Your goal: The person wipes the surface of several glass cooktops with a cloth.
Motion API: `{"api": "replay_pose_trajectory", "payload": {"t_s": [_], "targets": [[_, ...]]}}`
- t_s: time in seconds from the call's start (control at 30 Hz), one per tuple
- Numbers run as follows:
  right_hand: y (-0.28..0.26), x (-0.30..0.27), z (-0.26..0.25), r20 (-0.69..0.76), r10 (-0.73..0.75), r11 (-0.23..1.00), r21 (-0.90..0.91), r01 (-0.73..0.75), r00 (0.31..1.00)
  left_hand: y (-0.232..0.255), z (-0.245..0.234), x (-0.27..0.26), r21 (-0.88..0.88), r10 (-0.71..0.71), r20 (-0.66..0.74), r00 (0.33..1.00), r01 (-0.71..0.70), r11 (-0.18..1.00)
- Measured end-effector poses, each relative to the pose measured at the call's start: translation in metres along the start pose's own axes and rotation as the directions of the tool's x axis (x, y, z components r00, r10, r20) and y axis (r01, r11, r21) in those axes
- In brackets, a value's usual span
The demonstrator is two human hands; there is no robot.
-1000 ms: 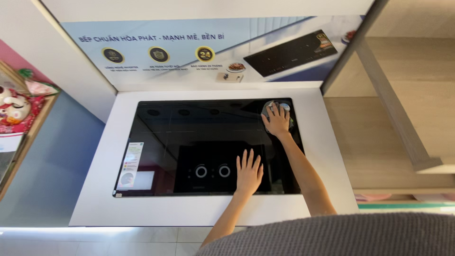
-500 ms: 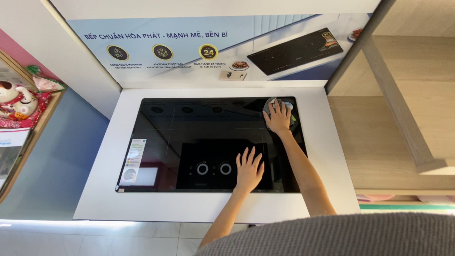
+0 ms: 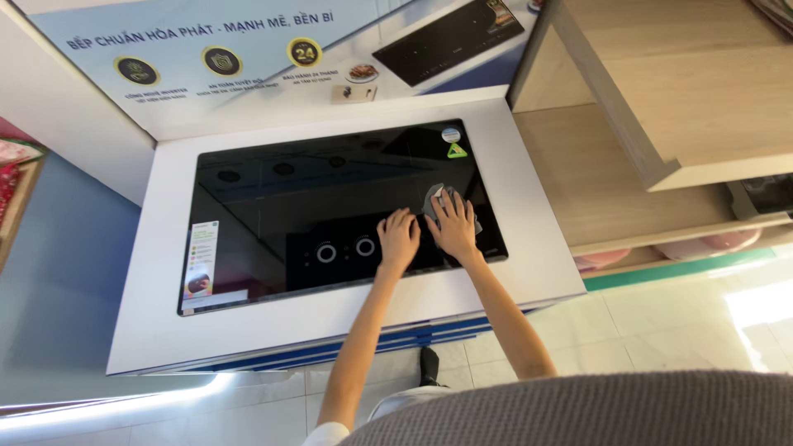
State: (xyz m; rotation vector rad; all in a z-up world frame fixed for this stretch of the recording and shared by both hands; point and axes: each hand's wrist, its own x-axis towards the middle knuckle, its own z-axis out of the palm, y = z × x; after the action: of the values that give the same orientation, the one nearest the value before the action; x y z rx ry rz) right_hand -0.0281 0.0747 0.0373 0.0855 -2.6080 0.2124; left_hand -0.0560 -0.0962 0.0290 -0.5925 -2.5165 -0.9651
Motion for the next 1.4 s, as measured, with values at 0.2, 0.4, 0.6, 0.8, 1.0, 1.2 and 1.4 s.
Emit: {"api": "replay_pose_trajectory", "payload": {"t_s": [0.2, 0.4, 0.6, 0.8, 1.0, 1.2, 1.4], "targets": [[-0.034, -0.070, -0.047, 0.002, 0.034, 0.999, 0.004, -0.034, 0.999, -0.033, -0.014, 0.016, 0.295, 0.140, 0.040, 0.989, -0.145, 0.944], [-0.053, -0.088, -0.054, -0.015, 0.074, 0.997, -0.034, -0.074, 0.997, -0.033, -0.012, 0.006, 0.310, 0.088, 0.095, 0.992, -0.114, 0.944], [-0.030, -0.018, -0.005, -0.015, 0.017, 1.000, -0.010, -0.017, 1.000, -0.031, -0.019, 0.009, 0.295, 0.073, 0.107, 0.992, -0.102, 0.950], [-0.007, 0.086, 0.059, 0.086, 0.020, 0.999, -0.031, -0.018, 0.996, -0.026, -0.027, 0.009, 0.269, 0.083, 0.096, 0.992, -0.106, 0.957], [-0.002, 0.178, 0.083, 0.220, 0.057, 0.997, -0.069, -0.043, 0.974, -0.023, -0.036, 0.013, 0.182, 0.056, 0.095, 0.994, -0.073, 0.981], [-0.006, 0.232, 0.090, 0.306, 0.102, 0.994, -0.066, -0.086, 0.947, -0.013, -0.049, 0.021, 0.155, 0.076, 0.082, 0.994, -0.088, 0.984], [-0.010, 0.218, 0.089, 0.315, 0.122, 0.992, -0.061, -0.108, 0.941, -0.015, -0.052, 0.018, 0.113, 0.076, 0.073, 0.994, -0.084, 0.990]]}}
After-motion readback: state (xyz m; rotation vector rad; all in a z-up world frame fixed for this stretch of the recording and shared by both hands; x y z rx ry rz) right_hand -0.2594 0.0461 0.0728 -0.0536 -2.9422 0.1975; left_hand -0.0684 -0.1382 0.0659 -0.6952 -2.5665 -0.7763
